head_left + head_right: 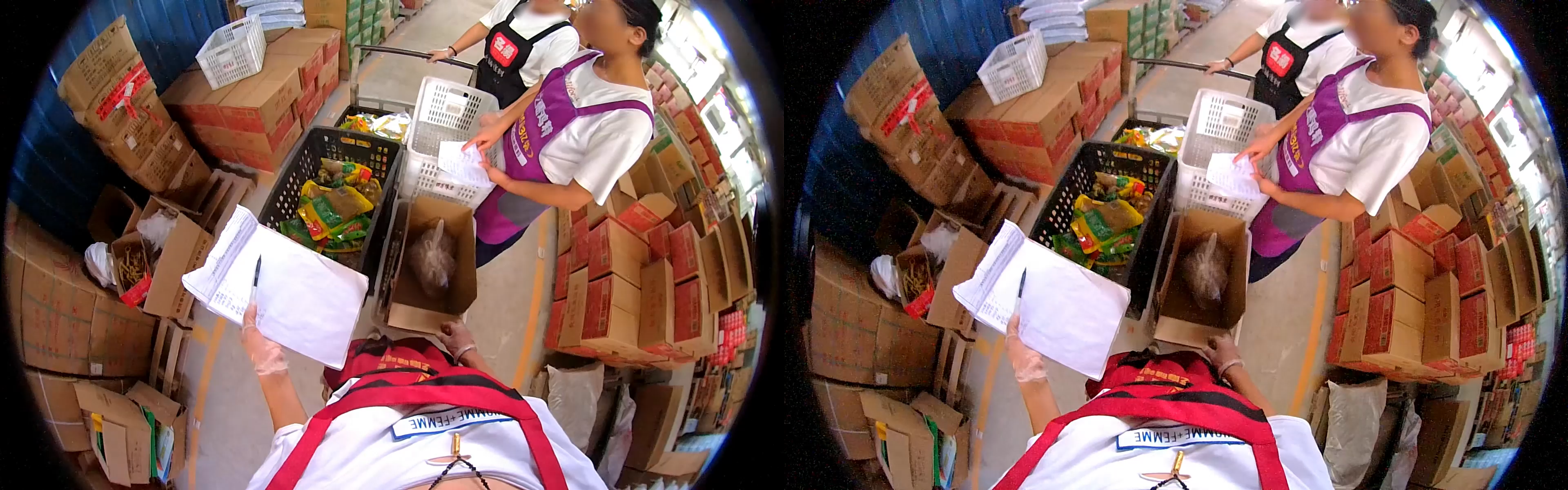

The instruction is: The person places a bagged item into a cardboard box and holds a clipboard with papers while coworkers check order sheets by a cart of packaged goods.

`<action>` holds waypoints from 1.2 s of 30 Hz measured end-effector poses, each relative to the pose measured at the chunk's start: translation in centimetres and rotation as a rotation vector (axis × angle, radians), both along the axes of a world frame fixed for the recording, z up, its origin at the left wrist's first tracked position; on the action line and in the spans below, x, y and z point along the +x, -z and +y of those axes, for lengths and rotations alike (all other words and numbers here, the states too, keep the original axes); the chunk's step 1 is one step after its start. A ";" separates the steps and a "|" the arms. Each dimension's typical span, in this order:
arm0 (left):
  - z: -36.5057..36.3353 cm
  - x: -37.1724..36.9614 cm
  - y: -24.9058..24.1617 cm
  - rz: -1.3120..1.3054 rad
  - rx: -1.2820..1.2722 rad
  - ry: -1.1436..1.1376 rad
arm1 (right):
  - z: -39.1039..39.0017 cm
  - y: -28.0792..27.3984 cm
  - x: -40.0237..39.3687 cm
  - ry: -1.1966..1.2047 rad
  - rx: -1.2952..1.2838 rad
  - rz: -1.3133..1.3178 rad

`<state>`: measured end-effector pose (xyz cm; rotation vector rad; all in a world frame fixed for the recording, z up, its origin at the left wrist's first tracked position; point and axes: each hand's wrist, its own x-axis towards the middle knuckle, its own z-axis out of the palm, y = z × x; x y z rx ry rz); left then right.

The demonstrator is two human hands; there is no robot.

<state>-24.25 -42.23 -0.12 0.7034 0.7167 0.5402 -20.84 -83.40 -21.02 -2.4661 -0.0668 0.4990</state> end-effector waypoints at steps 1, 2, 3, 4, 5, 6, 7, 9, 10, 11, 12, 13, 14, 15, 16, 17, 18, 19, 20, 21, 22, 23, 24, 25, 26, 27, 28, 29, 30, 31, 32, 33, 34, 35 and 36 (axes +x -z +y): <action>0.2 0.0 0.3 -0.041 -0.061 -0.011 | 0.1 0.1 -0.1 -0.002 -0.005 -0.072; 0.2 0.0 0.2 -0.042 -0.061 -0.011 | 0.0 0.4 -0.2 -0.002 -0.004 -0.073; 0.1 0.0 0.2 -0.054 -0.056 -0.003 | 0.0 0.7 -0.2 0.007 0.018 -0.090; 0.0 0.0 0.1 -0.065 -0.053 0.005 | -0.2 1.0 -0.2 0.016 0.040 -0.106; 0.0 0.0 0.1 -0.066 -0.053 0.006 | -0.2 0.6 -0.1 0.017 0.040 -0.107; 0.0 0.0 0.1 -0.044 -0.030 0.001 | -0.3 0.2 0.0 0.009 0.048 -0.041; 0.0 0.0 0.0 -0.024 -0.006 -0.004 | -0.3 -0.3 0.1 0.001 0.057 0.023; -0.1 0.0 -0.5 -0.004 -0.002 -0.005 | -0.2 -0.6 0.3 -0.013 0.049 -0.007; -0.2 -0.1 -0.8 0.019 0.002 -0.007 | 0.0 -0.7 0.3 -0.027 0.041 -0.035; -0.3 0.0 -1.0 0.015 0.004 -0.004 | 0.1 -0.5 0.2 -0.023 0.043 -0.039; -0.4 0.0 -1.3 0.030 0.015 -0.010 | 0.2 -0.4 0.1 0.005 0.038 -0.045; -0.4 0.1 -1.3 0.045 0.026 -0.015 | 0.2 -0.3 0.0 0.034 0.032 -0.052; -0.1 0.2 -0.9 0.039 0.025 -0.007 | 0.2 0.0 -0.1 0.043 0.031 -0.058; 0.4 0.1 -0.3 0.043 0.048 0.006 | 0.2 0.3 -0.2 0.057 0.067 -0.090; 0.7 0.0 0.2 0.047 0.071 0.020 | 0.2 0.5 -0.4 0.072 0.104 -0.123; 0.7 -0.4 0.2 0.039 0.071 0.034 | 0.3 0.7 -0.7 0.087 0.103 -0.130; 0.5 -0.8 -0.2 0.135 0.208 0.034 | 0.3 1.1 -0.9 0.061 0.073 -0.155; 0.8 -0.8 -0.3 0.161 0.226 0.049 | 0.4 1.5 -0.7 0.049 0.042 -0.187; 1.0 -0.8 -0.4 0.188 0.245 0.064 | 0.7 0.3 -1.0 0.040 -0.032 -0.172; 1.5 -0.6 0.1 0.152 0.138 0.096 | 0.7 1.1 -1.3 0.022 -0.049 -0.273; 2.1 -0.5 0.5 0.111 0.110 0.122 | 0.1 4.4 -1.7 0.108 0.035 -0.047; 2.5 -0.2 0.9 0.073 0.076 0.144 | 0.8 2.2 -1.6 0.114 -0.082 0.017; 2.7 0.2 0.5 0.030 -0.001 0.183 | 1.3 1.0 -1.9 0.154 -0.010 -0.063; 2.8 0.6 0.4 -0.001 -0.079 0.214 | 1.2 1.1 -2.0 0.182 0.029 0.001; 2.9 0.9 0.6 -0.016 -0.088 0.236 | 1.4 0.9 -2.2 0.194 -0.047 -0.064; 3.1 0.9 0.8 0.039 -0.060 0.192 | 2.1 0.2 -2.5 0.197 -0.122 -0.122; 3.3 0.8 1.0 0.100 -0.030 0.143 | 2.4 -0.5 -2.6 0.204 -0.131 -0.125; 3.4 0.8 1.1 0.102 -0.038 0.149 | 2.6 -1.7 -2.5 0.221 -0.112 -0.092; 3.5 0.9 1.1 0.073 -0.018 0.172 | 2.8 -2.4 -2.8 0.238 -0.093 -0.054; 3.5 0.7 1.1 0.048 0.003 0.195 | 2.9 -2.5 -3.1 0.242 -0.099 -0.043; 3.3 0.1 0.6 0.056 -0.001 0.197 | 3.0 -2.1 -3.4 0.248 -0.110 -0.074; 3.0 -0.3 -0.3 0.068 -0.021 0.174 | 3.1 -1.8 -3.6 0.251 -0.119 -0.108; 2.9 -0.8 -0.7 0.075 -0.041 0.149 | 3.1 -1.5 -3.8 0.241 -0.120 -0.107; 3.3 -1.4 -0.3 0.073 -0.045 0.141 | 3.1 -1.5 -4.1 0.232 -0.123 -0.110; 3.9 -2.1 0.3 0.037 -0.049 0.150 | 3.1 -1.5 -4.5 0.220 -0.156 -0.185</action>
